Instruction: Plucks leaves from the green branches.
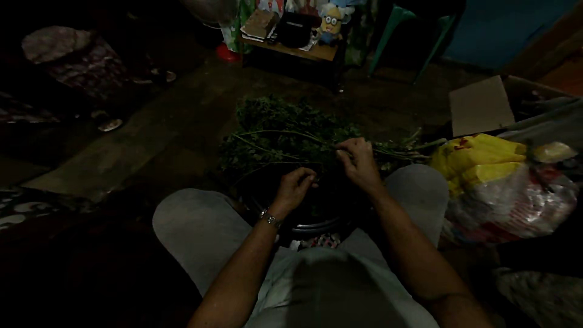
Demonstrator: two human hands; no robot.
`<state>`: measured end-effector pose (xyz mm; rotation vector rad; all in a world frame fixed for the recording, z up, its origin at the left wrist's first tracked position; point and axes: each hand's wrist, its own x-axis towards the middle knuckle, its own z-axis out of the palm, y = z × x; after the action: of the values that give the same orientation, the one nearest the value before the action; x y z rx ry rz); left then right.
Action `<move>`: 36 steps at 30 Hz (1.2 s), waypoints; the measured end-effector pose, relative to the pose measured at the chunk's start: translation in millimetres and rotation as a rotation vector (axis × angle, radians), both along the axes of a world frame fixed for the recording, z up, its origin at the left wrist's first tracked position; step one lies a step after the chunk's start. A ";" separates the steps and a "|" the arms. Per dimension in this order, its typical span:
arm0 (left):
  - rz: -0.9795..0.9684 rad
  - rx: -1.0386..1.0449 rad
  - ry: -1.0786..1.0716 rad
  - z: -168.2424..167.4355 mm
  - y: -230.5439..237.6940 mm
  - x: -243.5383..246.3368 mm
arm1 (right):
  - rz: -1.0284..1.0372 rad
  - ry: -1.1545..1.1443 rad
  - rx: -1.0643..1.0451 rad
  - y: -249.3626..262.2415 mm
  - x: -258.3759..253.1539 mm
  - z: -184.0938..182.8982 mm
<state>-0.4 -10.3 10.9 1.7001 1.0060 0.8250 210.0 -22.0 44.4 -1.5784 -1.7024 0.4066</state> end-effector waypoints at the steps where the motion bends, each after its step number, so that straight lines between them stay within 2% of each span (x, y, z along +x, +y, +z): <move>1: 0.003 -0.016 -0.011 1.4 -0.7 0.4 | 0.006 0.010 -0.037 0.0 -0.3 0.7; 6: 0.008 -0.086 -0.050 8.4 -2.7 -0.1 | 0.114 0.271 -0.276 -2.6 -7.3 6.9; 11: 0.035 -0.173 -0.097 16.9 -7.2 3.0 | 0.136 0.353 -0.236 -4.3 -15.5 0.2; 19: 0.156 -0.271 -0.244 13.9 -9.5 9.4 | 0.220 0.295 -0.176 -6.1 -11.4 0.7; 23: 0.232 -0.263 -0.250 14.6 -7.2 7.6 | 0.091 0.421 -0.090 -6.9 1.4 10.4; 26: 0.264 -0.266 -0.335 11.9 -5.3 5.5 | -0.041 0.425 -0.058 -7.1 6.5 15.7; 28: 0.269 -0.256 -0.386 8.0 -3.7 4.4 | -0.003 0.382 -0.111 -9.6 7.1 17.5; 32: 0.298 -0.278 -0.438 5.5 -2.7 3.9 | 0.205 0.294 -0.285 -11.9 -1.5 12.0; 36: 0.288 -0.279 -0.485 2.7 -2.9 5.2 | 0.268 0.326 -0.392 -13.3 -18.9 11.5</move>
<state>4.8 -13.1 13.6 1.0606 0.9788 1.1558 191.1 -35.2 55.8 -1.4455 -1.6438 1.1275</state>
